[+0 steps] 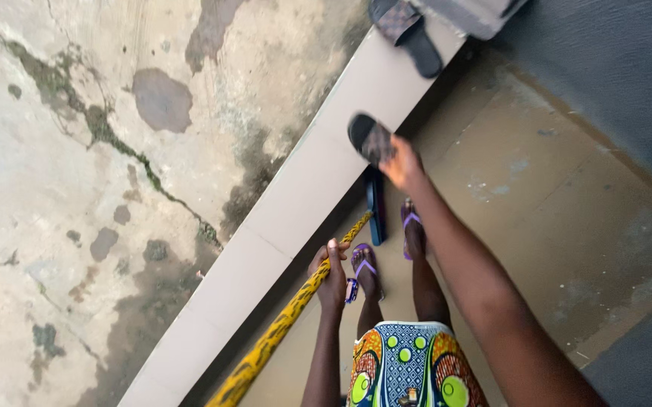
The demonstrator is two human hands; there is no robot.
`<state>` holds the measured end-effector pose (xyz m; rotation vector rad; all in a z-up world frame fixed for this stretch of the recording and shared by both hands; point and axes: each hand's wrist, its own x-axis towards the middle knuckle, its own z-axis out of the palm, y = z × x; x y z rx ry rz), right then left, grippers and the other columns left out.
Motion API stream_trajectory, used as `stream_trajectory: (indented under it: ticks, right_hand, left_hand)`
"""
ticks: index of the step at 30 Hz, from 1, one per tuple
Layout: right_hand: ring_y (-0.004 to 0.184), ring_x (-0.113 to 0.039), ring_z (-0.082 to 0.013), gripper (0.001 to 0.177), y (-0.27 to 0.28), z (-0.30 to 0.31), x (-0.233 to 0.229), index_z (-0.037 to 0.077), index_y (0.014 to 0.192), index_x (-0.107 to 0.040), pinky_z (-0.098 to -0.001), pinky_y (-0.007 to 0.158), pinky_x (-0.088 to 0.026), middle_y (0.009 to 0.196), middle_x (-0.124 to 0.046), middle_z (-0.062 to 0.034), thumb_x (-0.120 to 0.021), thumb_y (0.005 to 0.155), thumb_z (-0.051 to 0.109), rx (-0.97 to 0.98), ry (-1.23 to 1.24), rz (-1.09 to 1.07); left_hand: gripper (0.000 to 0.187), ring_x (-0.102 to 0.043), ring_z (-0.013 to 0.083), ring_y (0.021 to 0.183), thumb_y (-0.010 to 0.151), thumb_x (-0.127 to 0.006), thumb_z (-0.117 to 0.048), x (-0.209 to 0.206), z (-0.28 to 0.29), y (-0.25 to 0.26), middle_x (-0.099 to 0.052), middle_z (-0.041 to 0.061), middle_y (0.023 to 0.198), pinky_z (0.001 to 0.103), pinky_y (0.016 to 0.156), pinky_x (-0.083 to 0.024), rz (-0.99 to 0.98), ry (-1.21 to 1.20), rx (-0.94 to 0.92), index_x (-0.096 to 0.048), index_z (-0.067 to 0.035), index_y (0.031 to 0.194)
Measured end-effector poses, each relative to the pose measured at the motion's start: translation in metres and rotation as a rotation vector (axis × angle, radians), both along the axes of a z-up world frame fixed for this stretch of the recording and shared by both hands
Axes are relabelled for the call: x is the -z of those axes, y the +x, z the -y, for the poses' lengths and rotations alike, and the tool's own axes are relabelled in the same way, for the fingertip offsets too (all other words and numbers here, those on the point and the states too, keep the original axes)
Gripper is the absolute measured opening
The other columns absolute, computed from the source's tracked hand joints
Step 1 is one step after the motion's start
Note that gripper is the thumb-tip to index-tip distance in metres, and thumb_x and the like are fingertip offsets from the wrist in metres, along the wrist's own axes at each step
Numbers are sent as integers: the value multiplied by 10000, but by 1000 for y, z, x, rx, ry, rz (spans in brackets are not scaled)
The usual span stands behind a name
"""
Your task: The person sweeps trash and sandals across a tiled porch using a broom, picking up individual pieces of litter by hand to place them into a bucket.
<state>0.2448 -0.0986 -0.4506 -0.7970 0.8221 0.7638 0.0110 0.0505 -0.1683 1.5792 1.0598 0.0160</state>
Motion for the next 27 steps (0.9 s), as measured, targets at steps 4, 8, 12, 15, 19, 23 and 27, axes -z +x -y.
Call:
stream_trajectory:
  ticks: [4, 8, 12, 15, 19, 23, 27]
  right_hand:
    - [1121, -585, -239, 514, 68, -44, 26, 59, 1400, -512, -447, 947, -400, 1272, -589, -115, -673, 1015, 359, -15, 24, 156]
    - [1292, -585, -305, 622, 106, -64, 37, 46, 1420, -501, -491, 1064, -430, 1366, -627, -155, -644, 930, 401, -65, -83, 141]
    - [1358, -511, -324, 713, 129, -75, 24, 97, 1494, -374, -570, 1111, -418, 1417, -522, -112, -645, 930, 437, -112, -126, 113]
    - [1311, -534, -314, 706, 138, -71, 9, 151, 1483, -352, -553, 1061, -460, 1382, -551, -93, -624, 910, 459, -187, -45, 140]
    - [959, -631, -217, 385, 107, -48, 14, 136, 1235, -494, -421, 800, -554, 1123, -656, -68, -681, 1001, 377, -283, 72, 254]
    - [677, -642, -109, 166, 43, -7, -17, 175, 1080, -626, -282, 585, -559, 876, -678, -8, -691, 978, 288, -538, -130, 175]
    - [542, -520, -114, 282, -50, 64, -91, 102, 1135, -676, -265, 441, -418, 729, -622, -55, -636, 1002, 348, -626, -258, 166]
  left_hand:
    - [411, -570, 104, 718, 1042, -578, -329, 5, -6, 16, -678, 56, 761, 283, 705, -485, -44, 0, -62, -780, -9, 884]
    - [382, -579, 82, 692, 1016, -579, -342, 6, -5, 30, -675, 28, 742, 271, 660, -470, -156, 61, -57, -785, -42, 899]
    - [399, -539, 98, 686, 1034, -592, -327, 7, -2, 39, -667, 45, 738, 284, 645, -455, -99, 30, -133, -779, -11, 877]
    - [372, -543, 107, 682, 1028, -595, -305, 12, -1, 45, -680, 55, 765, 293, 626, -445, -125, 36, -155, -781, -7, 905]
    - [330, -590, 108, 729, 1019, -583, -285, 15, -2, 44, -766, 54, 876, 288, 682, -496, -75, 51, -128, -746, -7, 949]
    - [392, -673, 123, 845, 1070, -560, -306, 27, -10, 47, -742, 110, 878, 288, 854, -540, 13, -19, -132, -689, 10, 877]
    - [383, -670, 143, 912, 1058, -573, -299, 18, -14, 42, -766, 93, 947, 319, 898, -535, 62, -15, -33, -641, 9, 840]
